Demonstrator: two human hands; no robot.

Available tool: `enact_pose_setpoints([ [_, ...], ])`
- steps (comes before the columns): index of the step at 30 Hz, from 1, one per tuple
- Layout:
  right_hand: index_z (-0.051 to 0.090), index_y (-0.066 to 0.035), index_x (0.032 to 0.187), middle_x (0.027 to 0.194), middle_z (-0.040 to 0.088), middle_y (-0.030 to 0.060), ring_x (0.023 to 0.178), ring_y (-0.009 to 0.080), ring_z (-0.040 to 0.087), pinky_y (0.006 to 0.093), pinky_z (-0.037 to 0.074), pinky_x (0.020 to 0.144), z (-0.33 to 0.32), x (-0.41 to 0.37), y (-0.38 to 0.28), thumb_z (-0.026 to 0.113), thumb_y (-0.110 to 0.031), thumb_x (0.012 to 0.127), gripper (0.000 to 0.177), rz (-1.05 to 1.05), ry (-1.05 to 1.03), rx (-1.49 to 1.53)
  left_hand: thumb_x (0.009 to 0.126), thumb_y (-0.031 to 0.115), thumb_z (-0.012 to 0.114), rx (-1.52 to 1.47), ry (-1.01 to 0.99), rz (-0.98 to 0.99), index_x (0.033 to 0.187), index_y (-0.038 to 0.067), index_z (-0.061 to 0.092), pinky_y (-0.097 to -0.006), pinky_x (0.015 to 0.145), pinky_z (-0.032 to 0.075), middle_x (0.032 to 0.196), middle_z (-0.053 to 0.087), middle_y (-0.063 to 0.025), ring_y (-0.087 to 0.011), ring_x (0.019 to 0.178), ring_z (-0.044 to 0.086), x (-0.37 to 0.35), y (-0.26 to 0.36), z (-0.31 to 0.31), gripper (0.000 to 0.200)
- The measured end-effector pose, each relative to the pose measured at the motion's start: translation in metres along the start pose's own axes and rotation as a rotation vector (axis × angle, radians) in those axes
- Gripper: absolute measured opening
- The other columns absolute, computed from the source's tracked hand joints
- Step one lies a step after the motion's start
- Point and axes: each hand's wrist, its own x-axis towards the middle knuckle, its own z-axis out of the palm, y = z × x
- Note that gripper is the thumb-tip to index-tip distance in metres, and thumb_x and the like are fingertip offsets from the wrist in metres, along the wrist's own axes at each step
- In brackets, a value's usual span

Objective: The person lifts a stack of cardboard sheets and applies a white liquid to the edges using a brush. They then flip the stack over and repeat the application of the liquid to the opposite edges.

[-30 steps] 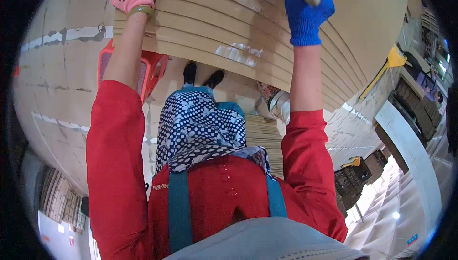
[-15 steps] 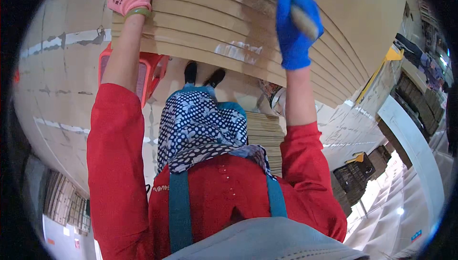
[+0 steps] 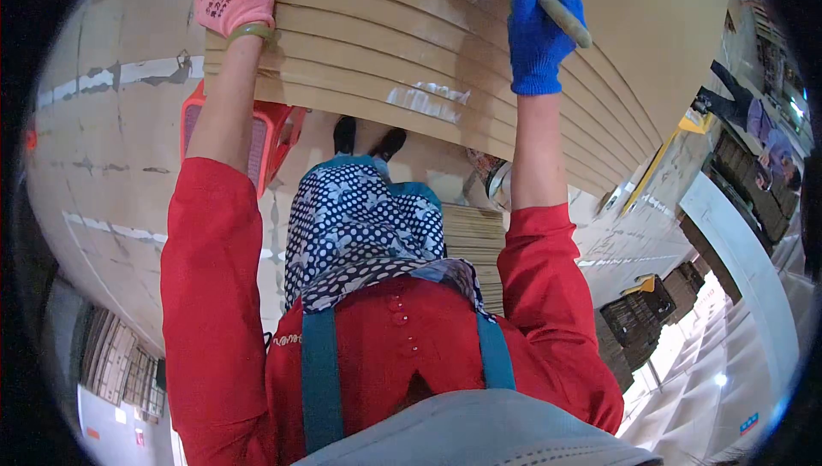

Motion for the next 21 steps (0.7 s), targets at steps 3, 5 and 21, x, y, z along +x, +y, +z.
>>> enact_pose_setpoints([
  [3,0.065,-0.004,0.077,0.074,0.064,0.0070,0.068,0.0175,0.062,0.0289,0.049,0.065,0.005,0.000,0.003,0.069,-0.008,0.075,0.006,-0.060,0.104,0.029,0.079,0.047,0.046,0.025,-0.040,-0.012,0.100,0.000,0.058,-0.0447,0.081,0.043,0.098,0.060,-0.0209,-0.0356,0.092,0.057,-0.001,0.002,-0.007,0.053],
  [5,0.065,-0.005,0.077,0.074,0.064,0.0066,0.068,0.0172,0.062,0.0284,0.049,0.066,0.004,-0.020,0.003,0.069,-0.008,0.075,0.005,-0.014,0.024,0.011,0.079,0.046,0.047,0.006,-0.055,-0.017,0.097,-0.001,0.059,-0.0440,0.079,0.044,0.095,0.061,-0.0212,-0.0360,0.090,0.058,0.000,0.005,-0.013,0.052],
  [21,0.064,-0.010,0.077,0.076,0.063,0.0109,0.067,0.0282,0.061,0.0348,0.050,0.061,-0.030,-0.095,-0.050,0.068,-0.012,0.071,0.008,0.183,-0.198,-0.036,0.082,0.043,0.049,-0.065,0.015,0.030,0.103,-0.001,0.058,-0.0444,0.081,0.044,0.100,0.061,-0.0212,-0.0371,0.092,0.057,-0.005,-0.001,-0.016,0.049],
])
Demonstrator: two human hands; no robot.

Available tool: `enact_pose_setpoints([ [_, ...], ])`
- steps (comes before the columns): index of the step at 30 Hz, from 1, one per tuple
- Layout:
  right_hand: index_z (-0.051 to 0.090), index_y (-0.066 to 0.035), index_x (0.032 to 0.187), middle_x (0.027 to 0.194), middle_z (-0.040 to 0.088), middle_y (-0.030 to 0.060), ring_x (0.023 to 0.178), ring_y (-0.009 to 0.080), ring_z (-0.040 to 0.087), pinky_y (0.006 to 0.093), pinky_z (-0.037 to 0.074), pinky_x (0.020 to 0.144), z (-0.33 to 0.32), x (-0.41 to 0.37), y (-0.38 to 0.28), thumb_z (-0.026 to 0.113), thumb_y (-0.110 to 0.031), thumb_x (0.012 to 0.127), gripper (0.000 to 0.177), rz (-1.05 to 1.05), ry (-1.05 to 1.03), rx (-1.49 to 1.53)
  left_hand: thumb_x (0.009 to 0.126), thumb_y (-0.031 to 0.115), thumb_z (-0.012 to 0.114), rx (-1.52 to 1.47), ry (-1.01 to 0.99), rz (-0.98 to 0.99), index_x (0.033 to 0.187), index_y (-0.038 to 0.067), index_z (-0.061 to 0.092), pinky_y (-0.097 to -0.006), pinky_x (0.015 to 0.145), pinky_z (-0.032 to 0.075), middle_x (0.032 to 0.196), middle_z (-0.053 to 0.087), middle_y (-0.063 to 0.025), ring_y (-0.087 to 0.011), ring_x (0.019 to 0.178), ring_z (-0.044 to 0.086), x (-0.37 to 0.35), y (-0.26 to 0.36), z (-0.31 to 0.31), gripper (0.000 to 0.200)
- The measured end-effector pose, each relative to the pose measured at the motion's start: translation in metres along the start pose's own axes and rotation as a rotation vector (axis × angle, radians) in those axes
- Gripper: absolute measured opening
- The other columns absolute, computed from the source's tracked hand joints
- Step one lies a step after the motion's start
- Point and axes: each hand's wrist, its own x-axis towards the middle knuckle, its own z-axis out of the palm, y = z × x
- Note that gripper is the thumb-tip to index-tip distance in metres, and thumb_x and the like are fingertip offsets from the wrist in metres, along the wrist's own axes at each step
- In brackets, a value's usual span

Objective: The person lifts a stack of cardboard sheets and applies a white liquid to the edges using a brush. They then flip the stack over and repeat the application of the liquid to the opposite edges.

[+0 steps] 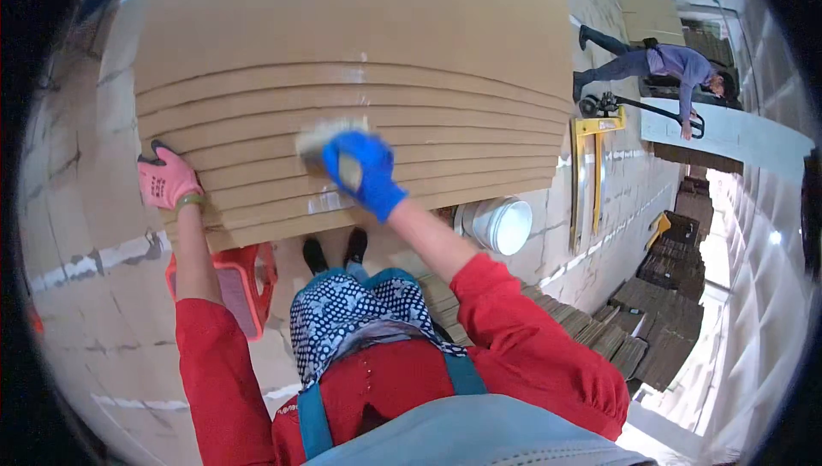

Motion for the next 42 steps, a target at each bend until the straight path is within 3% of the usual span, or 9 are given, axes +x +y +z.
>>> enact_pose_setpoints([
  [3,0.064,-0.010,0.077,0.074,0.062,0.0105,0.068,0.0272,0.062,0.0350,0.050,0.061,0.000,-0.054,-0.015,0.069,-0.012,0.071,0.008,0.089,-0.150,0.030,0.081,0.044,0.049,0.021,0.063,0.037,0.103,-0.001,0.057,-0.0440,0.081,0.044,0.100,0.061,-0.0201,-0.0360,0.092,0.058,-0.004,-0.006,0.004,0.051],
  [7,0.064,-0.010,0.078,0.075,0.063,0.0104,0.070,0.0268,0.063,0.0350,0.051,0.064,-0.013,-0.045,-0.011,0.068,-0.012,0.071,0.008,0.133,-0.023,0.137,0.081,0.043,0.049,-0.005,0.017,0.020,0.097,-0.001,0.059,-0.0444,0.077,0.044,0.095,0.062,-0.0203,-0.0366,0.087,0.058,0.004,0.010,-0.013,0.048],
  [10,0.065,-0.008,0.080,0.078,0.065,0.0089,0.074,0.0237,0.063,0.0336,0.050,0.069,-0.027,0.008,-0.008,0.065,-0.009,0.075,0.005,0.056,-0.003,-0.125,0.081,0.041,0.049,-0.091,-0.256,-0.104,0.088,-0.001,0.060,-0.0447,0.070,0.045,0.085,0.062,-0.0217,-0.0374,0.081,0.059,0.006,0.023,-0.048,0.044],
  [15,0.064,-0.004,0.075,0.076,0.064,0.0067,0.072,0.0175,0.062,0.0282,0.049,0.069,-0.005,0.089,0.011,0.067,-0.007,0.077,0.004,-0.142,0.337,0.031,0.078,0.046,0.049,-0.017,-0.110,-0.066,0.080,0.000,0.059,-0.0438,0.072,0.045,0.084,0.062,-0.0204,-0.0346,0.081,0.059,0.010,0.010,-0.022,0.047],
  [23,0.062,-0.005,0.075,0.073,0.062,0.0095,0.066,0.0257,0.061,0.0310,0.048,0.063,0.009,0.101,-0.029,0.066,-0.007,0.076,0.005,-0.306,0.365,-0.045,0.083,0.043,0.046,-0.027,-0.042,-0.064,0.097,-0.001,0.059,-0.0419,0.078,0.044,0.094,0.061,-0.0212,-0.0354,0.088,0.058,0.011,0.003,-0.012,0.047],
  [26,0.063,-0.007,0.087,0.086,0.063,0.0112,0.080,0.0272,0.061,0.0349,0.047,0.073,0.013,0.068,-0.023,0.064,-0.016,0.079,0.013,-0.212,0.144,0.017,0.086,0.041,0.045,-0.018,-0.037,-0.053,0.101,-0.001,0.059,-0.0416,0.079,0.044,0.095,0.061,-0.0225,-0.0364,0.089,0.058,0.011,0.000,-0.014,0.047],
  [33,0.064,-0.013,0.084,0.086,0.064,0.0085,0.074,0.0274,0.062,0.0356,0.049,0.065,0.008,-0.103,-0.063,0.069,-0.010,0.067,0.017,-0.026,-0.399,-0.063,0.087,0.042,0.044,0.068,-0.007,0.016,0.101,-0.001,0.059,-0.0415,0.080,0.045,0.096,0.061,-0.0225,-0.0358,0.090,0.058,0.015,-0.011,-0.009,0.049],
  [37,0.062,-0.009,0.084,0.084,0.063,0.0101,0.073,0.0293,0.061,0.0361,0.049,0.063,0.002,-0.129,-0.080,0.068,-0.010,0.069,0.016,-0.022,-0.244,0.083,0.087,0.043,0.044,-0.006,0.087,0.022,0.099,-0.002,0.060,-0.0414,0.080,0.045,0.097,0.062,-0.0222,-0.0357,0.091,0.058,0.012,-0.003,-0.023,0.049],
  [42,0.062,-0.007,0.084,0.084,0.062,0.0109,0.072,0.0298,0.060,0.0350,0.048,0.063,0.014,-0.095,-0.065,0.067,-0.012,0.070,0.016,-0.077,-0.164,-0.016,0.086,0.044,0.044,0.008,-0.096,-0.059,0.102,-0.002,0.060,-0.0411,0.082,0.044,0.100,0.061,-0.0224,-0.0359,0.094,0.057,0.012,-0.001,-0.034,0.051],
])
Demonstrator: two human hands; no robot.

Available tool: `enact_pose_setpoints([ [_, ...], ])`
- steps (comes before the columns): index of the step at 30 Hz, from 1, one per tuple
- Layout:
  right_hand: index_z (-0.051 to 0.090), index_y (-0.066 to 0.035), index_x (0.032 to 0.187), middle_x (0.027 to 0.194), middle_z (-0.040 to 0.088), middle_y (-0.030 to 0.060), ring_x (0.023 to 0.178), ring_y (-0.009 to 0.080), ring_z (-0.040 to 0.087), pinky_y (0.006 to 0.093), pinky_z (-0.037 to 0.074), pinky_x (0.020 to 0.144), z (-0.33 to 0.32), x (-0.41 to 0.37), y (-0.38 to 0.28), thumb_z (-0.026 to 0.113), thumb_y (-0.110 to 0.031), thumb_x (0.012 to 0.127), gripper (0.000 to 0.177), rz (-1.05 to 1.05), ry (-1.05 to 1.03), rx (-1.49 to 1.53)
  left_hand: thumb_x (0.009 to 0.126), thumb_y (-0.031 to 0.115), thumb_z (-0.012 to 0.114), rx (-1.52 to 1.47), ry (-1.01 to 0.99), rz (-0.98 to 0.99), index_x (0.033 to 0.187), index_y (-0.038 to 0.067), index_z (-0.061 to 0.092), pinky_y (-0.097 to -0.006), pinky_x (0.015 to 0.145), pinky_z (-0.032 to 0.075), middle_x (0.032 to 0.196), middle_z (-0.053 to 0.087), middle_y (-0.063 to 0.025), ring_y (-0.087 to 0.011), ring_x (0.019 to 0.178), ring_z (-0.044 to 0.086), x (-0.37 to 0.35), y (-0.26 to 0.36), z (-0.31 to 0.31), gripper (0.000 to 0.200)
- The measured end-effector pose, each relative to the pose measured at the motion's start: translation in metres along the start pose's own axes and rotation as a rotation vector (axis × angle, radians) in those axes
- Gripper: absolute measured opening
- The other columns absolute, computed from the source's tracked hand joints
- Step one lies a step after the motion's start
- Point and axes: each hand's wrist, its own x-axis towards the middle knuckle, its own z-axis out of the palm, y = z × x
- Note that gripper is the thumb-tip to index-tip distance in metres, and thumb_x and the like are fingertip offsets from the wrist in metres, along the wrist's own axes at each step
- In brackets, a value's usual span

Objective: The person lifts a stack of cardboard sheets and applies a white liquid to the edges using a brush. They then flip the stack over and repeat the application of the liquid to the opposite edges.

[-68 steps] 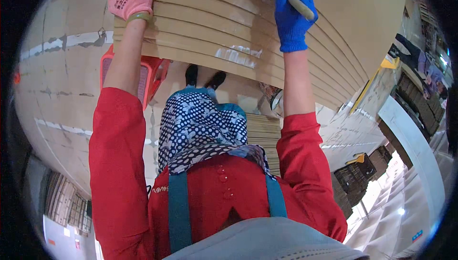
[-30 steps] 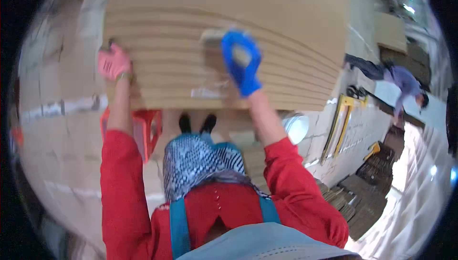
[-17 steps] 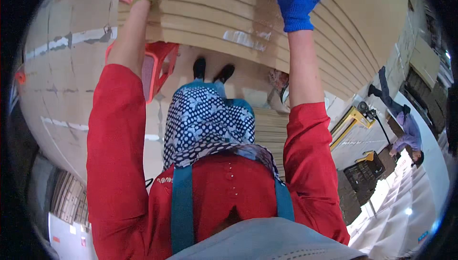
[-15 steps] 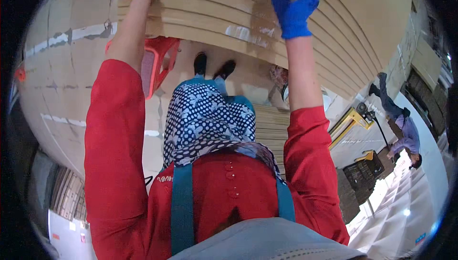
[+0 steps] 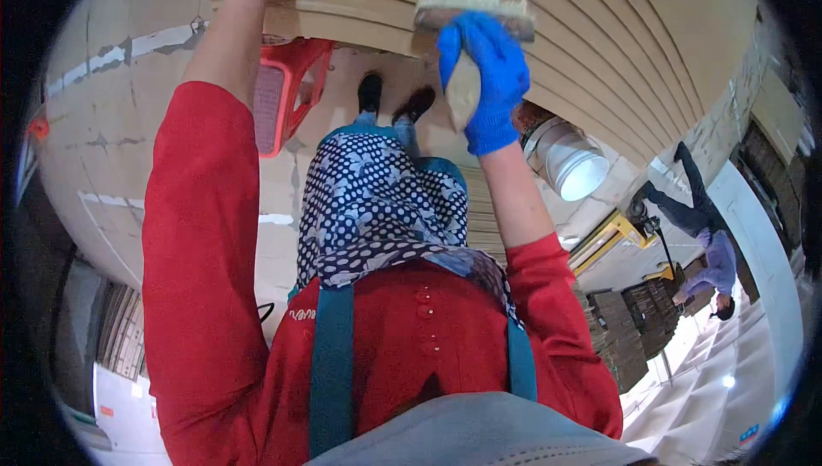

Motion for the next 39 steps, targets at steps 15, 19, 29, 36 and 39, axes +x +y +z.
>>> enact_pose_setpoints([
  [15,0.061,-0.010,0.073,0.070,0.060,0.0093,0.065,0.0267,0.060,0.0327,0.048,0.062,-0.069,0.131,0.147,0.065,-0.012,0.076,0.005,0.145,0.252,-0.033,0.078,0.042,0.050,0.055,0.035,-0.018,0.092,-0.001,0.059,-0.0427,0.075,0.045,0.091,0.063,-0.0199,-0.0363,0.085,0.059,0.017,0.102,0.068,0.046],
  [19,0.066,-0.008,0.085,0.083,0.064,0.0100,0.078,0.0217,0.062,0.0321,0.048,0.072,-0.071,0.074,0.173,0.061,-0.012,0.082,0.007,0.325,-0.085,-0.080,0.078,0.044,0.048,-0.072,0.008,0.029,0.100,-0.002,0.058,-0.0425,0.082,0.043,0.097,0.061,-0.0220,-0.0364,0.093,0.057,0.004,0.120,0.068,0.052],
  [29,0.065,-0.002,0.086,0.084,0.064,0.0070,0.077,0.0146,0.060,0.0269,0.047,0.072,-0.126,0.195,0.259,0.061,-0.009,0.084,0.009,0.448,0.422,0.296,0.083,0.048,0.040,-0.073,0.094,0.376,0.126,-0.001,0.043,-0.0527,0.102,0.023,0.129,0.042,-0.0244,-0.0401,0.120,0.037,-0.018,0.291,0.132,0.066],
  [36,0.064,-0.002,0.084,0.081,0.063,0.0057,0.073,0.0134,0.059,0.0261,0.048,0.069,-0.097,0.267,0.295,0.064,-0.004,0.080,0.004,-0.054,0.586,0.120,0.084,0.049,0.038,0.035,0.014,0.359,0.127,0.000,0.042,-0.0577,0.101,0.020,0.132,0.039,-0.0235,-0.0404,0.121,0.036,-0.011,0.301,0.130,0.066],
  [39,0.064,-0.002,0.083,0.080,0.063,0.0053,0.073,0.0136,0.060,0.0260,0.048,0.069,-0.090,0.246,0.280,0.064,-0.002,0.079,0.004,0.157,0.450,0.279,0.083,0.049,0.038,0.050,0.012,0.353,0.127,0.000,0.043,-0.0573,0.101,0.021,0.131,0.039,-0.0231,-0.0411,0.121,0.036,-0.011,0.299,0.129,0.066],
])
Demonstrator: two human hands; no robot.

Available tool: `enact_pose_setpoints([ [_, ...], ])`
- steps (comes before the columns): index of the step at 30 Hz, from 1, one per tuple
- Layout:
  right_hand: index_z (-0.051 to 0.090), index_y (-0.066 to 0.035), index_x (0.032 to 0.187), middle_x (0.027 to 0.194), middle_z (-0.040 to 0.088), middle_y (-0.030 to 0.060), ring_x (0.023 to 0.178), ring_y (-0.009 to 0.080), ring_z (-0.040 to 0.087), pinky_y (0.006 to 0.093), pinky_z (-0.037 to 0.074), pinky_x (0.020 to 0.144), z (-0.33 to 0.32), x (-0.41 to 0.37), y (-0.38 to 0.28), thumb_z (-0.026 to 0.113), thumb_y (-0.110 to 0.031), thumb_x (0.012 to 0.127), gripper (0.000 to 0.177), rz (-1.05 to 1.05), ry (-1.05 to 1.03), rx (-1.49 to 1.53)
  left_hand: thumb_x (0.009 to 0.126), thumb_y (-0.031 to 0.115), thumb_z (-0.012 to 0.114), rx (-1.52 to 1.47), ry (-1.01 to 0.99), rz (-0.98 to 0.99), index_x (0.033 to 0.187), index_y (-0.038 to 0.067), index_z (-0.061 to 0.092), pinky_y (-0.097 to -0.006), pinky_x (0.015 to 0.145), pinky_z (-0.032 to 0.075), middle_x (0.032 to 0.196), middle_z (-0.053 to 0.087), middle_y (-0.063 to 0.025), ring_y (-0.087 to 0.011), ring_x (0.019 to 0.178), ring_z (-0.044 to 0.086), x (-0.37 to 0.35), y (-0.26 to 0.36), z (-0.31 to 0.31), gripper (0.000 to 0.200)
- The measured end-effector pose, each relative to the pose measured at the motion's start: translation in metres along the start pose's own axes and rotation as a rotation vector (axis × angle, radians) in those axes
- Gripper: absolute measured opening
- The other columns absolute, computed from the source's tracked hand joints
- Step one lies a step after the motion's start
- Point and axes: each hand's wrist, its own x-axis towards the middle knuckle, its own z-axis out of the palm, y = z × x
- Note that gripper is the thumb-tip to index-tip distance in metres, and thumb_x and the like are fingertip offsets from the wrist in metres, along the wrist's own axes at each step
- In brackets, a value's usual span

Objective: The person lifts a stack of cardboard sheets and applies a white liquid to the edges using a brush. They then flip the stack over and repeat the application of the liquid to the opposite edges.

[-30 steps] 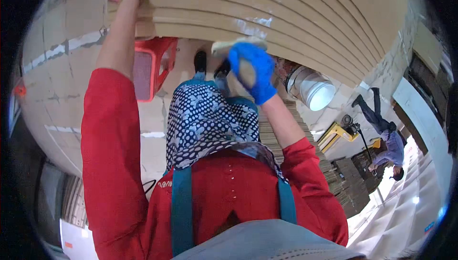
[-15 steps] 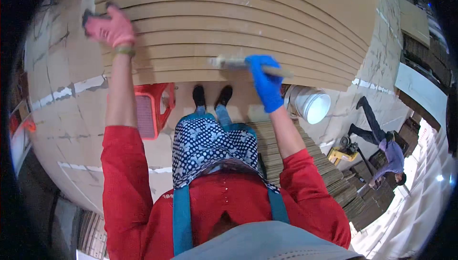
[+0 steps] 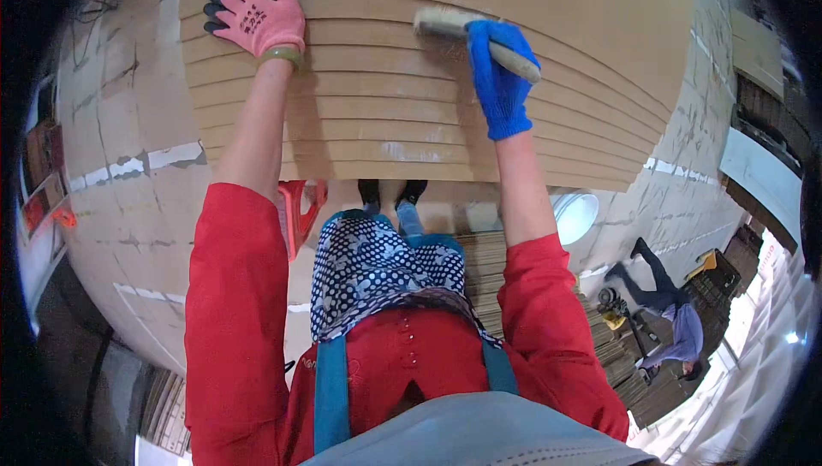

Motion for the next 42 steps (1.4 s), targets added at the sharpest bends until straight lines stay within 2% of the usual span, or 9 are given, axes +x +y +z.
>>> enact_pose_setpoints([
  [9,0.064,-0.003,0.081,0.080,0.062,0.0042,0.074,0.0125,0.059,0.0262,0.047,0.069,0.020,0.018,-0.008,0.064,-0.003,0.080,0.001,-0.127,0.009,-0.086,0.083,0.049,0.039,0.006,-0.010,-0.013,0.127,0.000,0.042,-0.0564,0.101,0.022,0.133,0.038,-0.0227,-0.0399,0.122,0.035,0.006,0.004,-0.002,0.066],
  [13,0.064,-0.003,0.080,0.081,0.063,0.0055,0.074,0.0137,0.060,0.0263,0.047,0.069,0.018,-0.004,-0.019,0.063,-0.003,0.080,0.001,0.175,-0.104,0.084,0.083,0.049,0.039,-0.008,0.023,-0.011,0.127,0.000,0.042,-0.0562,0.101,0.021,0.133,0.037,-0.0227,-0.0398,0.123,0.034,0.008,0.002,-0.002,0.066],
  [20,0.064,-0.005,0.078,0.077,0.064,0.0065,0.069,0.0159,0.061,0.0280,0.048,0.067,0.063,0.038,-0.033,0.068,-0.004,0.075,0.005,-0.252,0.067,-0.155,0.083,0.051,0.039,-0.048,0.031,-0.008,0.128,0.001,0.041,-0.0574,0.101,0.020,0.132,0.038,-0.0233,-0.0401,0.123,0.034,0.011,-0.006,-0.002,0.068],
  [24,0.064,-0.008,0.079,0.075,0.065,0.0069,0.066,0.0205,0.061,0.0291,0.049,0.064,0.041,-0.001,-0.052,0.070,-0.008,0.073,0.008,-0.219,-0.192,-0.198,0.083,0.051,0.039,-0.037,0.040,-0.007,0.128,0.000,0.041,-0.0577,0.101,0.019,0.132,0.038,-0.0238,-0.0404,0.123,0.034,0.011,-0.010,0.005,0.068],
  [28,0.064,-0.010,0.077,0.072,0.063,0.0075,0.063,0.0251,0.060,0.0298,0.049,0.062,0.049,0.006,-0.054,0.070,-0.011,0.072,0.008,-0.131,-0.007,-0.114,0.082,0.051,0.039,0.023,0.115,0.034,0.124,0.000,0.045,-0.0561,0.099,0.023,0.129,0.041,-0.0228,-0.0385,0.120,0.038,0.014,-0.013,-0.010,0.066],
  [32,0.063,-0.012,0.074,0.069,0.061,0.0073,0.062,0.0257,0.059,0.0308,0.048,0.060,0.070,0.034,-0.050,0.070,-0.012,0.070,0.008,-0.283,0.054,-0.247,0.088,0.043,0.041,-1.040,-0.644,-0.127,0.128,0.001,0.042,-0.0442,0.103,0.027,0.132,0.041,-0.0209,-0.0342,0.123,0.038,0.021,-0.018,-0.092,0.058],
  [35,0.061,-0.012,0.071,0.068,0.060,0.0074,0.061,0.0252,0.058,0.0313,0.048,0.058,0.056,-0.035,-0.052,0.070,-0.008,0.068,0.010,-0.206,-0.090,-0.152,0.088,0.041,0.042,0.015,-0.249,-0.144,0.134,0.003,0.035,-0.0454,0.107,0.017,0.141,0.029,-0.0185,-0.0331,0.131,0.025,0.005,0.015,-0.057,0.061],
  [39,0.062,-0.010,0.075,0.070,0.061,0.0057,0.063,0.0230,0.060,0.0323,0.049,0.061,-0.001,-0.154,-0.070,0.063,-0.009,0.074,0.002,0.245,-0.517,0.097,0.080,0.049,0.040,0.096,-0.078,-0.041,0.117,0.001,0.049,-0.0532,0.098,0.026,0.122,0.047,-0.0199,-0.0360,0.115,0.042,-0.005,-0.006,-0.014,0.061],
  [42,0.062,-0.011,0.076,0.072,0.062,0.0080,0.063,0.0249,0.060,0.0341,0.048,0.062,-0.037,-0.187,-0.068,0.060,-0.013,0.077,0.002,0.183,-0.247,0.081,0.079,0.050,0.038,0.156,0.060,-0.009,0.110,0.001,0.053,-0.0501,0.092,0.032,0.116,0.051,-0.0178,-0.0329,0.109,0.047,-0.016,-0.009,-0.005,0.060],
])
